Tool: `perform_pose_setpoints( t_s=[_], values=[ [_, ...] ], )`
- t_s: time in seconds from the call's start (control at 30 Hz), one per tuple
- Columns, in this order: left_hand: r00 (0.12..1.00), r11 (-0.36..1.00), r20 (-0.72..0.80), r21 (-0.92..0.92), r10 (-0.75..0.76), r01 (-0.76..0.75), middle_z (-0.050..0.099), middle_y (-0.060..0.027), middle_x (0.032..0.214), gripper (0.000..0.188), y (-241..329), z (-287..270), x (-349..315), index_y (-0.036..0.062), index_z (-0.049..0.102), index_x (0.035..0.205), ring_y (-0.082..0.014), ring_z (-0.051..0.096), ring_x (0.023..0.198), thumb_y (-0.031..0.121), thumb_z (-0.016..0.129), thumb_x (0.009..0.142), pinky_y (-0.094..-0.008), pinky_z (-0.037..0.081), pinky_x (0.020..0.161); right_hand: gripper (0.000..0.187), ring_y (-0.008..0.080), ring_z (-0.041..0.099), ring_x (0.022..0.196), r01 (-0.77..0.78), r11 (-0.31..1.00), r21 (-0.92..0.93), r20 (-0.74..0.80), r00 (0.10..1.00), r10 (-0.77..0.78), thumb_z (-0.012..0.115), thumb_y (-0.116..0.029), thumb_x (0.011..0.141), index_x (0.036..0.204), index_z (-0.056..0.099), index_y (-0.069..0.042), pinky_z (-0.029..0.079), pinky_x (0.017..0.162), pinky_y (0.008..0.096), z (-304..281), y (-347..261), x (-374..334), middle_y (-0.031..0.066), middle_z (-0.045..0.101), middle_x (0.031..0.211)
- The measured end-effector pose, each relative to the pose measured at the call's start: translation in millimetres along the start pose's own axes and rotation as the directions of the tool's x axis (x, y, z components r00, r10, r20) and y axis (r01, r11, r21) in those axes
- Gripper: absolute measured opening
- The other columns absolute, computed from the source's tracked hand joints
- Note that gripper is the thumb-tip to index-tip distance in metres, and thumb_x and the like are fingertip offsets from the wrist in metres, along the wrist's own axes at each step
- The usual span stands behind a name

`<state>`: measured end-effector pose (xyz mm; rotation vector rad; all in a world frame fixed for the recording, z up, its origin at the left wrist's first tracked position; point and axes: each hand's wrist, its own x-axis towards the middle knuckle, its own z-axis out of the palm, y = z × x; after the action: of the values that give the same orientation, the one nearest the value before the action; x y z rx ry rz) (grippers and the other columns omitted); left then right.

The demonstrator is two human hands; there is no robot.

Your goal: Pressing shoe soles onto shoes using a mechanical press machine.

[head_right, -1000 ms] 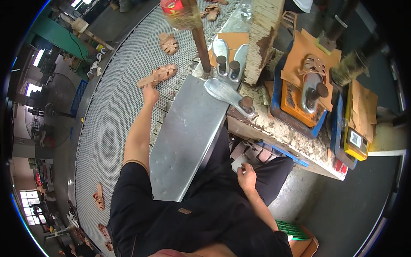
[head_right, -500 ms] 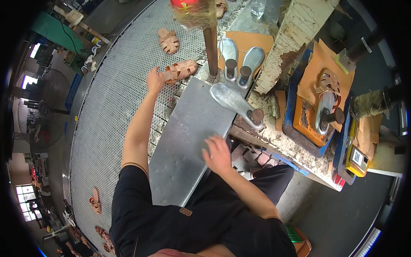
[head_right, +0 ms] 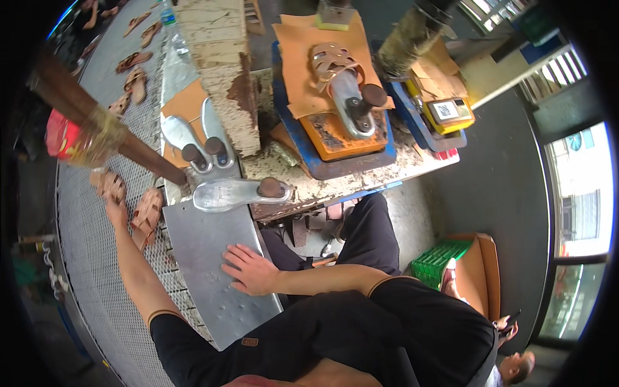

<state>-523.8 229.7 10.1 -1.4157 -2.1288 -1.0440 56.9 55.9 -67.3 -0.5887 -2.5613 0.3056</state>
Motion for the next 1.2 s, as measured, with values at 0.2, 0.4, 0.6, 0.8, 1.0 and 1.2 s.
perform_pose_setpoints(
  t_s=[0.2, 0.4, 0.6, 0.8, 1.0, 1.2],
  values=[
    [0.996, 0.957, 0.060, 0.285, -0.069, 0.049, 0.073, -0.0227, 0.129, 0.058, 51, -30, -5, 0.0023, 0.066, 0.144, -0.0440, 0.068, 0.118, 0.025, 0.084, 0.094, -0.0516, 0.055, 0.100, 0.058, 0.0417, 0.035, 0.159, 0.001, 1.000, -0.013, -0.033, 0.999, -0.001, 0.068, -0.043, 0.103, 0.148, 0.059, -0.008, 0.025, 0.134, 0.0556, -3, 14, -5, 0.0205, 0.048, 0.162],
    [0.951, 0.903, -0.215, 0.321, -0.224, 0.285, 0.080, -0.0203, 0.107, 0.050, 62, -151, -100, -0.0020, 0.078, 0.114, -0.0378, 0.076, 0.094, 0.046, 0.074, 0.102, -0.0503, 0.059, 0.084, 0.058, 0.0423, 0.033, 0.159, 0.039, 0.998, 0.044, -0.077, 0.996, -0.035, 0.070, -0.041, 0.100, 0.145, 0.059, -0.005, 0.023, 0.135, 0.0560, -8, 11, -13, 0.0219, 0.046, 0.161],
    [0.873, 0.865, -0.181, 0.148, -0.454, 0.480, 0.076, -0.0162, 0.094, 0.051, 149, -213, -285, -0.0042, 0.076, 0.124, -0.0292, 0.072, 0.083, 0.043, 0.071, 0.107, -0.0474, 0.058, 0.079, 0.059, 0.0424, 0.034, 0.157, 0.054, 0.999, 0.003, -0.144, 0.988, -0.053, 0.074, -0.040, 0.095, 0.140, 0.061, -0.004, 0.023, 0.134, 0.0558, -13, 15, -31, 0.0221, 0.048, 0.158],
    [0.924, 0.916, -0.070, 0.121, -0.377, 0.383, 0.070, -0.0286, 0.133, 0.056, 137, -199, -418, -0.0058, 0.066, 0.143, -0.0392, 0.070, 0.120, 0.037, 0.070, 0.107, -0.0444, 0.058, 0.101, 0.055, 0.0429, 0.037, 0.154, 0.131, 0.990, 0.054, -0.198, 0.973, -0.118, 0.079, -0.028, 0.090, 0.137, 0.062, -0.003, 0.029, 0.132, 0.0547, -27, 6, -53, 0.0211, 0.050, 0.152],
    [0.864, 0.890, 0.223, 0.179, -0.452, 0.419, 0.056, -0.0259, 0.158, 0.070, 61, -233, -457, -0.0003, 0.039, 0.167, -0.0434, 0.057, 0.143, 0.015, 0.064, 0.103, -0.0447, 0.050, 0.116, 0.045, 0.0415, 0.056, 0.137, 0.089, 0.978, 0.187, -0.435, 0.900, 0.001, 0.077, -0.016, 0.090, 0.131, 0.063, -0.003, 0.049, 0.116, 0.0503, -90, 15, -127, 0.0176, 0.061, 0.137],
    [0.845, 0.941, 0.472, -0.085, -0.252, 0.328, 0.069, -0.0226, 0.144, 0.084, 23, -276, -470, -0.0027, 0.049, 0.160, -0.0383, 0.069, 0.130, 0.022, 0.086, 0.088, -0.0441, 0.055, 0.108, 0.048, 0.0448, 0.059, 0.129, -0.170, 0.978, 0.122, -0.768, 0.607, 0.202, 0.080, -0.009, 0.087, 0.132, 0.063, -0.001, 0.050, 0.112, 0.0524, -209, 60, -168, 0.0224, 0.061, 0.134]
  ],
)
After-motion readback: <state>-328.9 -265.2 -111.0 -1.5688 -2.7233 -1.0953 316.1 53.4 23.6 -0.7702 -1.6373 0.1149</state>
